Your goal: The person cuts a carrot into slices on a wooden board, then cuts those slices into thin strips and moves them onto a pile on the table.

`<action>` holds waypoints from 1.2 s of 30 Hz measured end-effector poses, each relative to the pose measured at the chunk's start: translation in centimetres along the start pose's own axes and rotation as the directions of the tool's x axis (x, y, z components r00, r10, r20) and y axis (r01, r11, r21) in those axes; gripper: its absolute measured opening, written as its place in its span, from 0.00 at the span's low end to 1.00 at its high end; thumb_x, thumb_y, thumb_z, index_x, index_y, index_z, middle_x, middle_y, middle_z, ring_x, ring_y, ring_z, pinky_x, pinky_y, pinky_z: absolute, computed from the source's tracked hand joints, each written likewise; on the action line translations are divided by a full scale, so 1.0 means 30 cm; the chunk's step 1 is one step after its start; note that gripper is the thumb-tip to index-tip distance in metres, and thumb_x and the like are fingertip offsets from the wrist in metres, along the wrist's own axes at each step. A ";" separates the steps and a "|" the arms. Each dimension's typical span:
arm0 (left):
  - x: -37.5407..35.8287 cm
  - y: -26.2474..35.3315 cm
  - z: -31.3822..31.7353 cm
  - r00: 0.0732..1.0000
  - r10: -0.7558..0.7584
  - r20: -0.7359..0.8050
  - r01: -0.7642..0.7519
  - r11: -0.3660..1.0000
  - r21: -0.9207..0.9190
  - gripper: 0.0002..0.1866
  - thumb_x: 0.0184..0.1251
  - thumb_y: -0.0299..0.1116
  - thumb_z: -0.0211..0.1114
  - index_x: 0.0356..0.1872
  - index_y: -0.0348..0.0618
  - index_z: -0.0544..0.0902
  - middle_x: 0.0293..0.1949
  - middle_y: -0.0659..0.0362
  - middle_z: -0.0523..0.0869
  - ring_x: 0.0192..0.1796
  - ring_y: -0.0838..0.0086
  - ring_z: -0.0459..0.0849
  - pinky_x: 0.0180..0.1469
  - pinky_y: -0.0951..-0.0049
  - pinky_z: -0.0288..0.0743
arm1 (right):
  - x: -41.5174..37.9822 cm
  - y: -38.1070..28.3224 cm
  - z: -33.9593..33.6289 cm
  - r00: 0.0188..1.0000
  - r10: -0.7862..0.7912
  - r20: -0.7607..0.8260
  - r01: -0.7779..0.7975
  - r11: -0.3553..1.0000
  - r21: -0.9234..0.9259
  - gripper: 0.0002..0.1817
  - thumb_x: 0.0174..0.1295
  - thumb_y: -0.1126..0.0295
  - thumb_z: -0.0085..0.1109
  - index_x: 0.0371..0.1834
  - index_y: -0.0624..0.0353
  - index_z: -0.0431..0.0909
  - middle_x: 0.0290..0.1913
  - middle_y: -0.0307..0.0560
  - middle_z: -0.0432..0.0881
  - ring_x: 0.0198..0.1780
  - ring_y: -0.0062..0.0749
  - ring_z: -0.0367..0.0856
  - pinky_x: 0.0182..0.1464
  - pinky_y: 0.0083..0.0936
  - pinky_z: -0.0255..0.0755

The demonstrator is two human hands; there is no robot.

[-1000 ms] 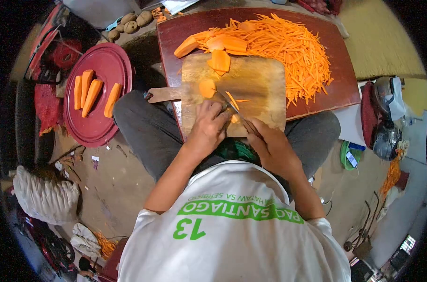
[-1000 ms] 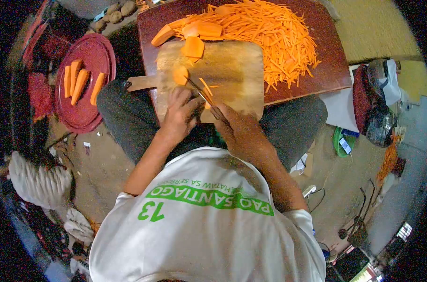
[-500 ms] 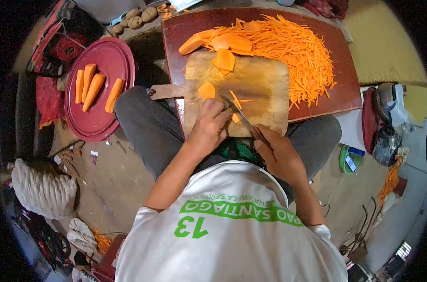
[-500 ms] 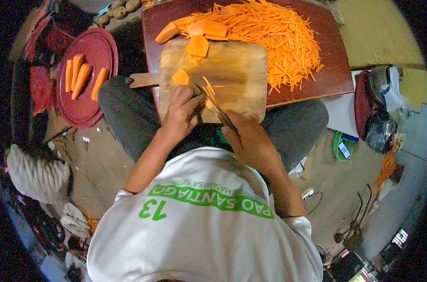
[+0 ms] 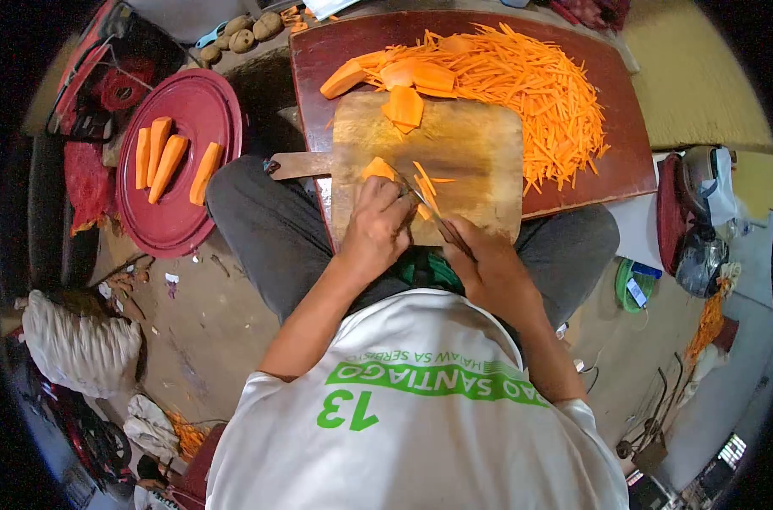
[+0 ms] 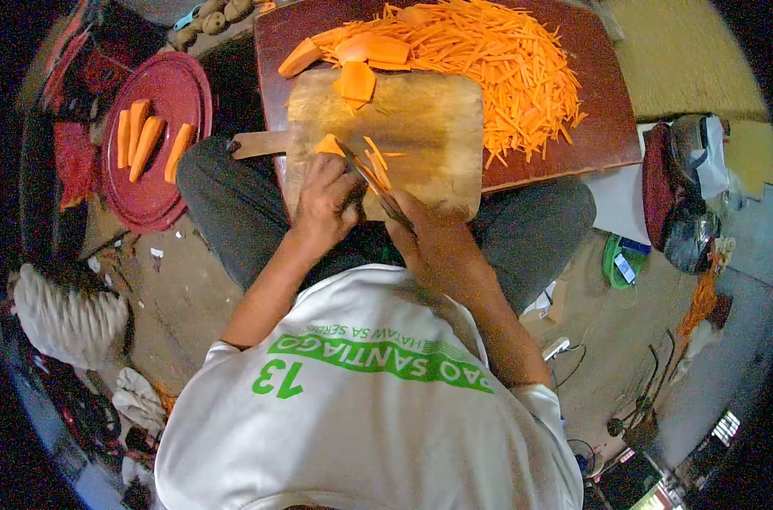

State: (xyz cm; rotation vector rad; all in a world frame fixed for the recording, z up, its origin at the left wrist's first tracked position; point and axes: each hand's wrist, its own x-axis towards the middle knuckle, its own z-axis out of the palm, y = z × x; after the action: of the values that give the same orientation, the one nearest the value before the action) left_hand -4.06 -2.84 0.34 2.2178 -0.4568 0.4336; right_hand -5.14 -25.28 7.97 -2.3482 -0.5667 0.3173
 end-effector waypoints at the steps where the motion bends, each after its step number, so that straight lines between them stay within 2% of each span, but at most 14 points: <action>1: 0.000 -0.004 0.002 1.000 0.003 0.002 -0.003 1.000 -0.003 0.17 0.50 0.17 0.72 0.44 0.34 0.90 0.41 0.49 0.82 0.50 0.49 0.80 0.54 0.52 0.74 | 0.039 -0.005 -0.004 0.996 0.057 0.074 -0.060 0.997 0.039 0.18 0.82 0.59 0.55 0.66 0.57 0.77 0.40 0.69 0.88 0.46 0.74 0.88 0.48 0.65 0.79; 2: -0.001 -0.005 0.003 1.000 0.004 0.004 -0.004 1.000 -0.003 0.17 0.50 0.17 0.72 0.44 0.34 0.90 0.41 0.49 0.82 0.51 0.49 0.80 0.54 0.52 0.74 | 0.066 -0.010 -0.012 0.983 0.107 0.151 -0.119 0.990 0.075 0.19 0.82 0.59 0.56 0.67 0.57 0.77 0.41 0.68 0.88 0.46 0.74 0.88 0.49 0.65 0.79; 5: -0.002 -0.008 0.012 0.999 0.004 -0.035 -0.004 1.000 -0.015 0.17 0.50 0.17 0.73 0.44 0.33 0.90 0.41 0.49 0.82 0.51 0.49 0.80 0.54 0.52 0.74 | 0.098 -0.023 -0.042 0.980 0.105 0.168 -0.119 0.990 0.076 0.20 0.82 0.60 0.56 0.69 0.58 0.76 0.41 0.68 0.89 0.46 0.74 0.88 0.48 0.64 0.79; 8: -0.009 -0.007 0.011 0.998 -0.011 -0.055 0.010 1.000 -0.019 0.17 0.51 0.16 0.73 0.45 0.33 0.90 0.42 0.48 0.82 0.51 0.49 0.80 0.55 0.52 0.74 | 0.035 -0.059 -0.092 0.976 0.142 0.167 -0.177 0.960 0.219 0.18 0.81 0.65 0.56 0.67 0.62 0.79 0.33 0.64 0.82 0.35 0.60 0.86 0.40 0.47 0.77; 11: -0.005 -0.002 0.005 0.999 -0.003 -0.039 0.003 1.000 -0.009 0.16 0.51 0.17 0.73 0.45 0.33 0.90 0.43 0.47 0.82 0.51 0.49 0.80 0.55 0.51 0.74 | -0.010 0.026 -0.011 0.989 -0.122 -0.089 0.127 0.991 0.049 0.18 0.82 0.65 0.54 0.67 0.61 0.79 0.32 0.63 0.82 0.34 0.59 0.85 0.40 0.45 0.77; 14: -0.008 -0.004 0.015 0.999 0.005 -0.036 -0.004 1.000 0.012 0.17 0.50 0.17 0.74 0.45 0.33 0.89 0.44 0.47 0.82 0.52 0.48 0.80 0.55 0.51 0.74 | 0.053 -0.025 -0.013 0.992 0.098 0.079 -0.110 0.980 0.164 0.18 0.82 0.67 0.55 0.68 0.62 0.79 0.35 0.62 0.83 0.36 0.57 0.86 0.42 0.43 0.78; 17: -0.007 -0.008 0.009 1.000 0.007 -0.002 -0.007 0.999 0.033 0.19 0.49 0.17 0.74 0.46 0.33 0.88 0.44 0.47 0.81 0.52 0.48 0.79 0.56 0.50 0.74 | 0.097 -0.049 -0.025 0.987 0.122 0.102 -0.136 0.979 0.150 0.18 0.82 0.67 0.54 0.68 0.62 0.79 0.33 0.60 0.83 0.35 0.54 0.86 0.41 0.42 0.77; 20: -0.014 -0.006 0.011 1.000 0.011 -0.029 -0.010 1.000 0.024 0.21 0.49 0.17 0.73 0.49 0.33 0.88 0.45 0.44 0.82 0.52 0.44 0.81 0.57 0.48 0.78 | 0.038 -0.049 -0.052 0.984 0.119 0.135 -0.149 0.961 0.234 0.18 0.83 0.64 0.52 0.68 0.62 0.75 0.41 0.74 0.87 0.47 0.77 0.87 0.50 0.64 0.77; 23: -0.011 -0.004 0.002 1.000 0.005 -0.001 -0.005 1.000 0.001 0.21 0.49 0.17 0.73 0.49 0.32 0.88 0.45 0.44 0.81 0.51 0.44 0.80 0.56 0.48 0.78 | 0.012 -0.026 -0.020 0.986 0.108 0.127 -0.133 0.969 0.206 0.19 0.83 0.64 0.52 0.70 0.61 0.75 0.40 0.73 0.86 0.47 0.76 0.87 0.50 0.63 0.78; 26: -0.005 0.003 0.001 1.000 0.003 0.007 -0.003 1.000 -0.011 0.20 0.47 0.17 0.73 0.46 0.31 0.88 0.44 0.47 0.80 0.52 0.48 0.78 0.56 0.51 0.73 | 0.071 -0.036 -0.010 0.982 0.133 0.130 -0.160 0.962 0.222 0.20 0.84 0.63 0.51 0.72 0.62 0.74 0.40 0.73 0.86 0.47 0.74 0.87 0.51 0.61 0.78; 29: -0.003 0.002 -0.002 1.000 0.001 0.018 -0.001 1.000 0.001 0.19 0.47 0.17 0.73 0.45 0.31 0.88 0.43 0.48 0.80 0.52 0.48 0.78 0.56 0.51 0.74 | 0.105 -0.036 -0.020 0.989 0.097 0.115 -0.115 0.978 0.171 0.21 0.84 0.62 0.51 0.73 0.62 0.74 0.40 0.72 0.86 0.47 0.73 0.88 0.50 0.58 0.78; 32: -0.002 0.003 0.004 1.000 0.014 -0.025 -0.015 1.000 -0.023 0.18 0.48 0.17 0.72 0.45 0.31 0.88 0.43 0.48 0.80 0.51 0.48 0.78 0.57 0.52 0.74 | 0.051 -0.060 -0.052 0.979 0.148 0.140 -0.180 0.951 0.252 0.21 0.84 0.62 0.50 0.72 0.61 0.76 0.41 0.73 0.86 0.47 0.72 0.88 0.51 0.57 0.78; 36: 0.004 0.008 -0.002 1.000 0.013 -0.019 -0.013 1.000 -0.002 0.17 0.49 0.16 0.72 0.44 0.32 0.88 0.43 0.48 0.80 0.50 0.49 0.79 0.56 0.52 0.75 | 0.049 -0.033 -0.012 0.976 0.157 0.148 -0.186 0.960 0.209 0.22 0.83 0.63 0.51 0.74 0.62 0.76 0.44 0.72 0.87 0.49 0.70 0.89 0.52 0.54 0.79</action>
State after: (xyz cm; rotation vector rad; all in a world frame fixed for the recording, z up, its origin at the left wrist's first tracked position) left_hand -4.07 -2.96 0.61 2.2077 -0.4621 0.4599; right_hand -4.02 -24.13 8.79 -2.1736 -0.3663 0.5876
